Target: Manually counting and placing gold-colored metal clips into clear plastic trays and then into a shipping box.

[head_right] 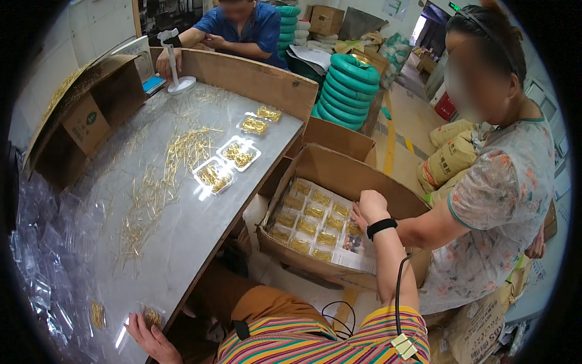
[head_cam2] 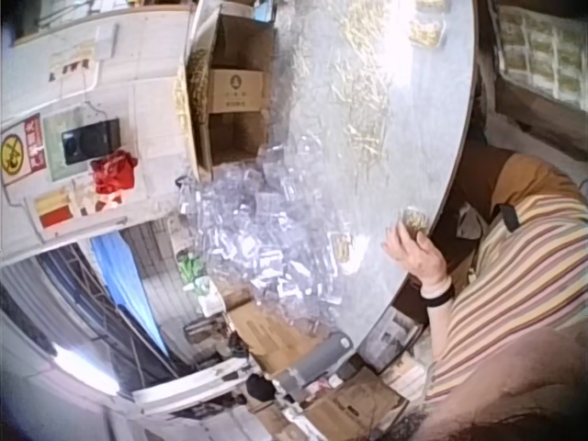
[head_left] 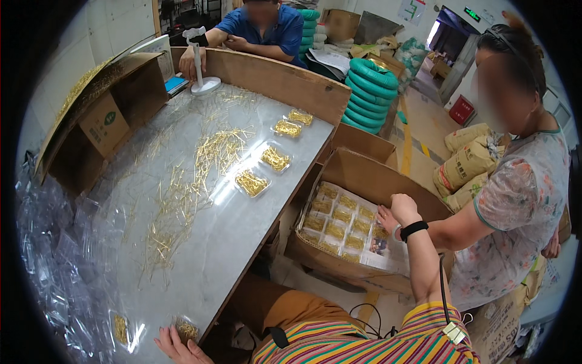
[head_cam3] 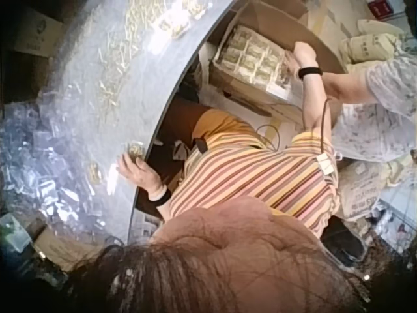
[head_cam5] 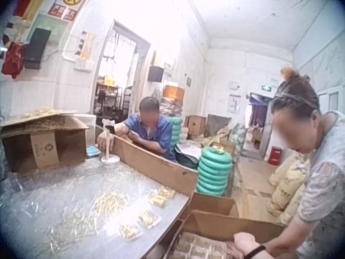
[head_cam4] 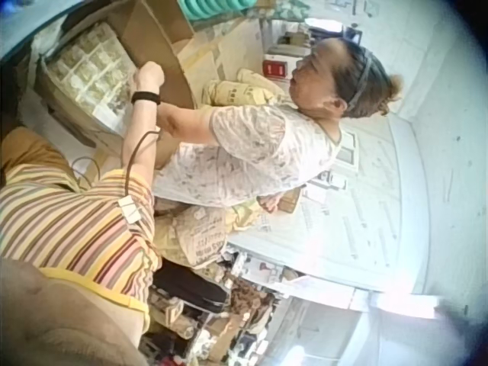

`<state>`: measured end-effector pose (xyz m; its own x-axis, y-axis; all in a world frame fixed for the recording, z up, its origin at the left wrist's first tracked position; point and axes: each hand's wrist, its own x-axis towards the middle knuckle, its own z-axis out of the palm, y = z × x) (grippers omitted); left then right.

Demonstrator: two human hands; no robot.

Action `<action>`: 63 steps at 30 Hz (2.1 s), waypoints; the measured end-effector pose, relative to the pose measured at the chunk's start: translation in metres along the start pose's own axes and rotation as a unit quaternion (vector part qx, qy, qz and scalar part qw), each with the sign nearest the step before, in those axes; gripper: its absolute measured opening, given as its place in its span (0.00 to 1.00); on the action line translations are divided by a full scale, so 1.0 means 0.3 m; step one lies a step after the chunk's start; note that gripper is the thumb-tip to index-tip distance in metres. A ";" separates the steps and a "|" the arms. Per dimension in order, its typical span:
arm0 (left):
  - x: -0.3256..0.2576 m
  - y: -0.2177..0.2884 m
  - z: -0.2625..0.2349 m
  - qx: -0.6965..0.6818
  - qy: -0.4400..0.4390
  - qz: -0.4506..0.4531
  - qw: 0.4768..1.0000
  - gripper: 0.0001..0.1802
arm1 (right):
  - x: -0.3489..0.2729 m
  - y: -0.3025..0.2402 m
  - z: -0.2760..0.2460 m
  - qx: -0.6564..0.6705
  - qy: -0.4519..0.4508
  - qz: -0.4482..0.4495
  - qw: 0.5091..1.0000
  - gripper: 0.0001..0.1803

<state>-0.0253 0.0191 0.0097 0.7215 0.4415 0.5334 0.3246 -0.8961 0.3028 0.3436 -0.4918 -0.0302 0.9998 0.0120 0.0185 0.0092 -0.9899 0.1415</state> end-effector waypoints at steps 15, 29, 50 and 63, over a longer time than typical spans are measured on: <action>-0.007 -0.009 0.006 -0.005 0.010 0.006 1.000 0.25 | -0.008 -0.027 -0.031 -0.012 -0.022 0.006 1.000 0.16; -0.020 -0.020 0.011 -0.006 0.011 -0.001 1.000 0.25 | -0.021 -0.091 -0.050 0.034 -0.059 -0.023 0.997 0.12; -0.028 -0.035 0.026 -0.039 0.027 0.001 0.999 0.23 | -0.143 -0.212 -0.117 0.063 -0.039 -0.067 0.995 0.14; -0.036 -0.044 0.047 -0.036 0.034 0.012 0.999 0.23 | -0.272 -0.159 -0.100 0.105 -0.071 -0.040 0.991 0.18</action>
<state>-0.0289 0.0254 -0.0112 0.6849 0.4241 0.5925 0.2615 -0.9020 0.3435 0.2610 -0.4413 -0.0088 0.9882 0.0860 -0.1266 0.0773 -0.9944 -0.0722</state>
